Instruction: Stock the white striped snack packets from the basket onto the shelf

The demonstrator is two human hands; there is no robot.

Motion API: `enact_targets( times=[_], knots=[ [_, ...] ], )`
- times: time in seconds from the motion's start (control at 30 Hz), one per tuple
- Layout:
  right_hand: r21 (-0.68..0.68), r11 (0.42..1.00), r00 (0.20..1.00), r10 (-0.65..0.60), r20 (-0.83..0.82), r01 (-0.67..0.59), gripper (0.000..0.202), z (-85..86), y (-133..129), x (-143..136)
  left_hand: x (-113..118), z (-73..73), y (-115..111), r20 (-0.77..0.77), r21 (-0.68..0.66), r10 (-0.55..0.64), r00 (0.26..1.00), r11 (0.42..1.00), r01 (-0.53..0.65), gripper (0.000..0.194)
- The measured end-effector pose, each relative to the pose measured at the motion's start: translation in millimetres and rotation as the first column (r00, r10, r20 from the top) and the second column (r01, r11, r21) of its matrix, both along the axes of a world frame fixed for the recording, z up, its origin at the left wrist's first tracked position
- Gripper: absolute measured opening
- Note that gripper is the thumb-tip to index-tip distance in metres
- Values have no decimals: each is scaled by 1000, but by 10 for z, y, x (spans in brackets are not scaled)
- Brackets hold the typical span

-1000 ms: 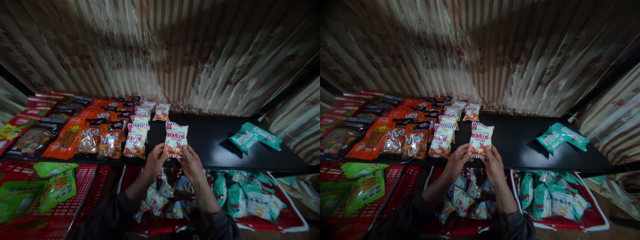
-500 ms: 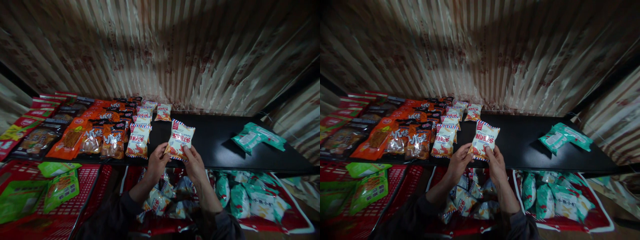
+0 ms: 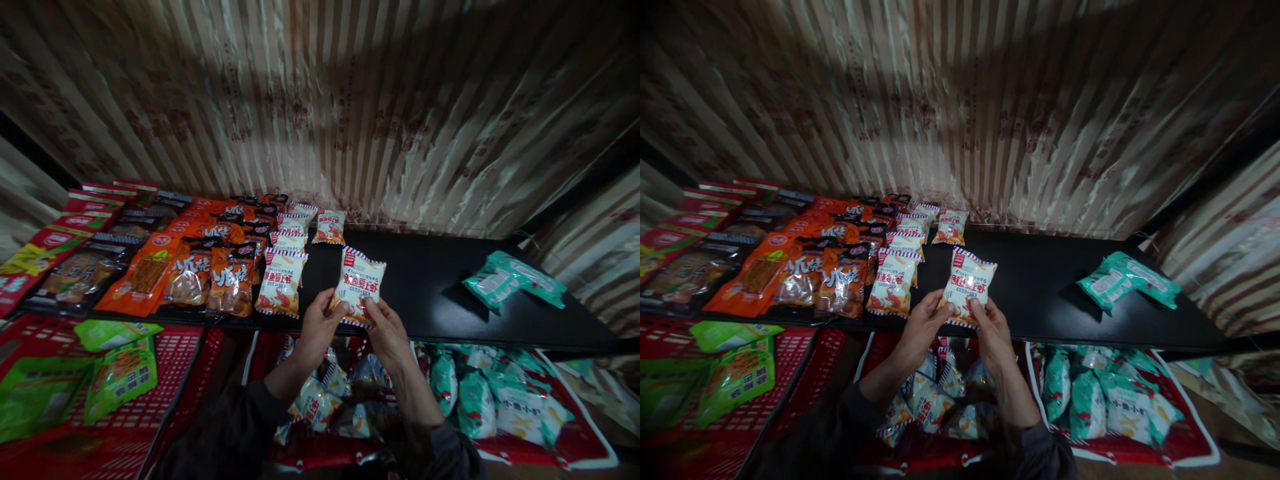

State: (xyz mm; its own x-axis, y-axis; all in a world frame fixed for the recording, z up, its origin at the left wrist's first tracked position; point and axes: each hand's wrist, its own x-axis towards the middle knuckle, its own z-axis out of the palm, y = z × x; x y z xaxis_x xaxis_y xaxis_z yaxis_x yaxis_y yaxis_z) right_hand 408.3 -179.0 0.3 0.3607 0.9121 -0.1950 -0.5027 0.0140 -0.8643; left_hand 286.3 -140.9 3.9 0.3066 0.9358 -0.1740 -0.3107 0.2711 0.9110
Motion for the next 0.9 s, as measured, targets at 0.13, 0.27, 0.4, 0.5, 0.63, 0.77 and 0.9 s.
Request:
enact_targets(
  times=[0.13,0.27,0.4,0.5,0.63,0.77,0.9],
  knots=[
    [-1,1000,1000,-21,-22,21,43,-29,13,24,21,0,-5,29,-21,22,999,1000,-21,39],
    [-38,996,996,-86,3,86,43,-83,27,18,41,3,-29,30,-30,14,999,999,-13,38],
    [-53,993,994,-104,-38,102,45,-77,16,0,42,0,-23,2,-5,24,1000,1000,-24,36],
    [-55,997,997,-65,-52,62,44,-51,19,-4,38,-8,11,-22,4,56,998,998,-56,33],
    [-46,995,996,-90,6,90,44,-46,83,8,61,-63,70,-43,26,91,995,996,-90,33],
    [-57,993,994,-106,14,107,46,-51,222,47,108,-163,146,-78,53,138,987,990,-134,43],
    [-9,991,990,-136,40,136,44,-51,454,89,150,-204,243,-208,171,226,952,966,-193,54]
  ],
)
